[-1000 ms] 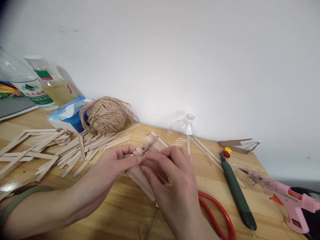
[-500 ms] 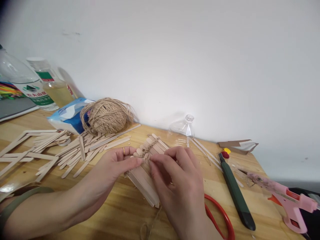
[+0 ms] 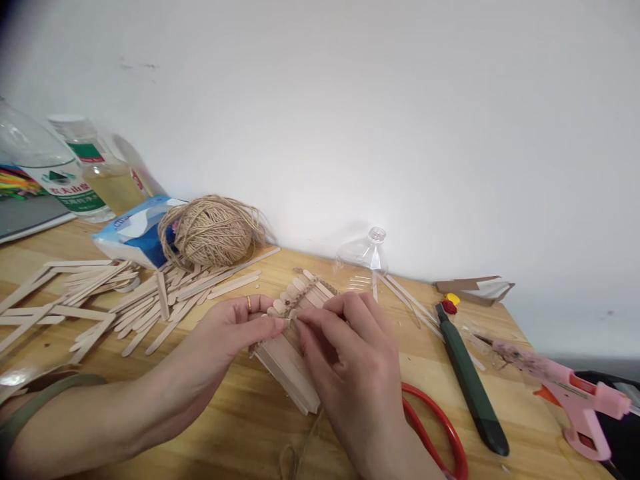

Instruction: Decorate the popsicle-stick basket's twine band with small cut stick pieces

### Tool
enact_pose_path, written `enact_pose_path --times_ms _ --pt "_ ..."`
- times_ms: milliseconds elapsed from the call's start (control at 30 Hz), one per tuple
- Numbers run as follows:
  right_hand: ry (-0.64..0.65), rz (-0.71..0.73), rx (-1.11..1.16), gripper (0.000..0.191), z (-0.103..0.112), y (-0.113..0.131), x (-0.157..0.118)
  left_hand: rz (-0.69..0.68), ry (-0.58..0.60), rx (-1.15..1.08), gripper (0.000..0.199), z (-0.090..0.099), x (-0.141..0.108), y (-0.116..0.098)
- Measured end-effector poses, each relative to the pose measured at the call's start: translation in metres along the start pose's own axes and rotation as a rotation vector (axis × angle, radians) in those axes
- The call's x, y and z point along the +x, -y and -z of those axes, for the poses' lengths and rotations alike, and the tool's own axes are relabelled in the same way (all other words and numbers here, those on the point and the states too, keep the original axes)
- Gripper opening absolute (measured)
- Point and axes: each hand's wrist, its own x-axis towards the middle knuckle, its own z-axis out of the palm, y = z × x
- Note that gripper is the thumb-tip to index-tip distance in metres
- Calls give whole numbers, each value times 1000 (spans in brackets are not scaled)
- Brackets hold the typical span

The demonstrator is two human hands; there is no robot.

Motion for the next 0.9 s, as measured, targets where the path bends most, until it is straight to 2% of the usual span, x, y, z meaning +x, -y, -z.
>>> enact_pose_path --times_ms 133,333,533,700,900 --pt "15 -41 15 12 1 0 0 11 -25 37 5 0 -1 -1" --pt "-3 -13 -7 12 2 1 -1 29 -45 62 6 1 -1 0" --pt "38 -87 45 13 1 1 0 35 -51 57 4 2 0 0" --pt "-1 11 -14 13 1 -2 0 9 -1 8 9 1 1 0" --pt "-23 146 -110 14 0 -3 0 -12 -41 63 10 3 2 1"
